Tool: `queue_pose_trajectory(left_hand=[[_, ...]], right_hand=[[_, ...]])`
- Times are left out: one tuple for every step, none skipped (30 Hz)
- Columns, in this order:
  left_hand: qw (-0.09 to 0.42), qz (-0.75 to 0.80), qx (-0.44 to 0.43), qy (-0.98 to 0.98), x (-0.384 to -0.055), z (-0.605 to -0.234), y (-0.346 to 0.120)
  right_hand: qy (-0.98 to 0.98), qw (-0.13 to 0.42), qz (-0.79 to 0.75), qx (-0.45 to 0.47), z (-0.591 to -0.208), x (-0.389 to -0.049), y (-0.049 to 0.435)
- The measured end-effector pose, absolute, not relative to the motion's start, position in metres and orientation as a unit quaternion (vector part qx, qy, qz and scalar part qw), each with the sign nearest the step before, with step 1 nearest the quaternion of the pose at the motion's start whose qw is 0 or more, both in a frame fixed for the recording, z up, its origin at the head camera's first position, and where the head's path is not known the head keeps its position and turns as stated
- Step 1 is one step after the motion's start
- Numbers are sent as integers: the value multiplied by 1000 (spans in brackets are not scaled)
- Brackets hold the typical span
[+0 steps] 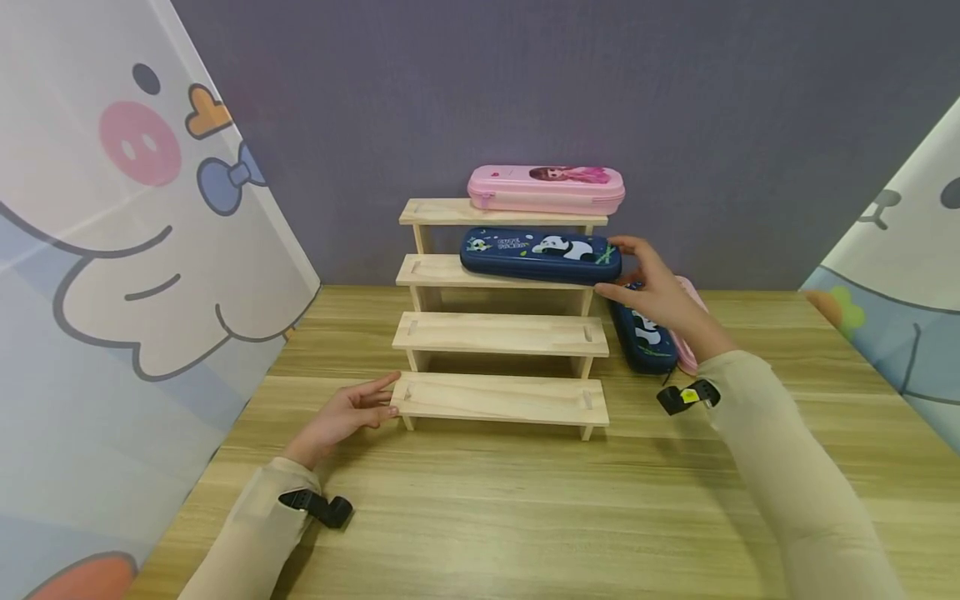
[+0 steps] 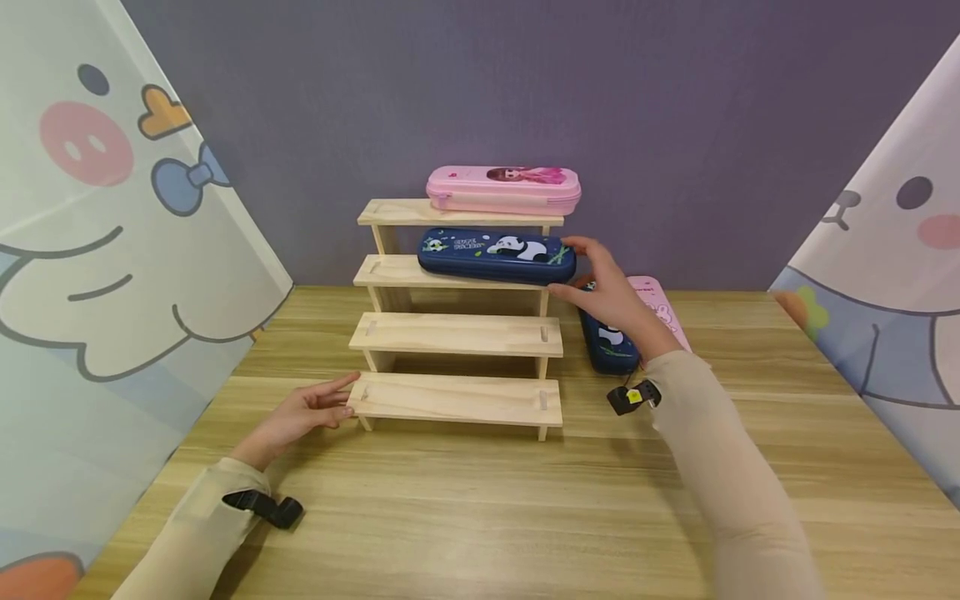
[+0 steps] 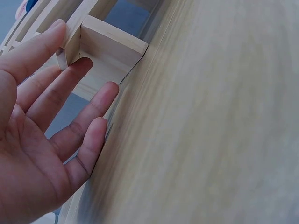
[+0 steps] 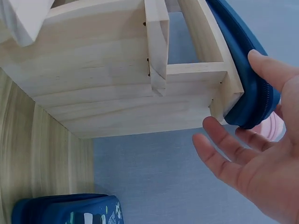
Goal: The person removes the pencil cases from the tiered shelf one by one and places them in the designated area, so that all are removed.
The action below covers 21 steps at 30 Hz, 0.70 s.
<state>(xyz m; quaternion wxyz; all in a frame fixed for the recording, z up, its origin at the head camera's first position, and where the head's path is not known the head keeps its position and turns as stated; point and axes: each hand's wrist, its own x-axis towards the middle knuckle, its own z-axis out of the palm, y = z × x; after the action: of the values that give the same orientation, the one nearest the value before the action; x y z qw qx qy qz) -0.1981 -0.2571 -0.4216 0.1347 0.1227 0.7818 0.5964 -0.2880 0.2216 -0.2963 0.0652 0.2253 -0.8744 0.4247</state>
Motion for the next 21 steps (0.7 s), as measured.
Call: queue_pose_trajectory(left_hand=[[135, 597, 124, 781, -198, -422, -257], [135, 597, 126, 781, -198, -422, -257], [136, 598, 127, 780, -198, -422, -257], [136, 599, 128, 779, -198, -422, -258], [136, 599, 129, 779, -198, -423, -258], [136, 599, 130, 778, -199, -423, -258], [136, 600, 131, 778, -199, -423, -258], [136, 600, 131, 777, -199, -423, -258], [136, 601, 132, 777, -199, -423, -258], [136, 600, 132, 777, -199, -423, -258], [136, 600, 133, 777, -199, -423, -258], [136, 600, 133, 777, -199, -423, -258], [136, 600, 132, 777, -199, -423, -258], [136, 599, 131, 778, -199, -422, -258], [136, 598, 130, 779, -199, -422, -258], [136, 597, 128, 780, -199, -422, -258], [137, 595, 127, 782, -199, -422, -258], [137, 594, 124, 783, -199, -422, -258], [137, 592, 124, 785, -198, -422, -258], [136, 591, 122, 786, -198, -422, -258], [136, 590, 121, 787, -198, -422, -258]], right_hand=[[-876, 63, 423, 223, -296, -290, 221], [-877, 61, 423, 222, -296, -291, 219], [-877, 59, 423, 220, -296, -293, 218], [-878, 58, 422, 216, -296, -294, 218], [-879, 58, 422, 214, -297, -295, 218], [-879, 57, 422, 213, -297, -297, 218], [-879, 56, 423, 212, -297, -298, 218], [-879, 56, 423, 212, -297, -298, 218], [-879, 56, 424, 211, -297, -299, 218], [-879, 56, 424, 211, -297, -299, 219], [-879, 56, 425, 211, -297, -300, 219], [-879, 56, 425, 211, -297, -300, 219], [-878, 56, 425, 211, -297, -299, 219], [-878, 57, 425, 211, -297, -299, 219], [-878, 59, 425, 212, -297, -299, 218], [-878, 59, 426, 211, -297, -299, 218], [-878, 59, 426, 210, -297, -299, 218], [-878, 58, 427, 209, -297, -298, 218], [-877, 58, 429, 207, -297, -298, 218], [-877, 57, 431, 206, -297, -298, 218], [-876, 56, 433, 203, -297, -297, 218]])
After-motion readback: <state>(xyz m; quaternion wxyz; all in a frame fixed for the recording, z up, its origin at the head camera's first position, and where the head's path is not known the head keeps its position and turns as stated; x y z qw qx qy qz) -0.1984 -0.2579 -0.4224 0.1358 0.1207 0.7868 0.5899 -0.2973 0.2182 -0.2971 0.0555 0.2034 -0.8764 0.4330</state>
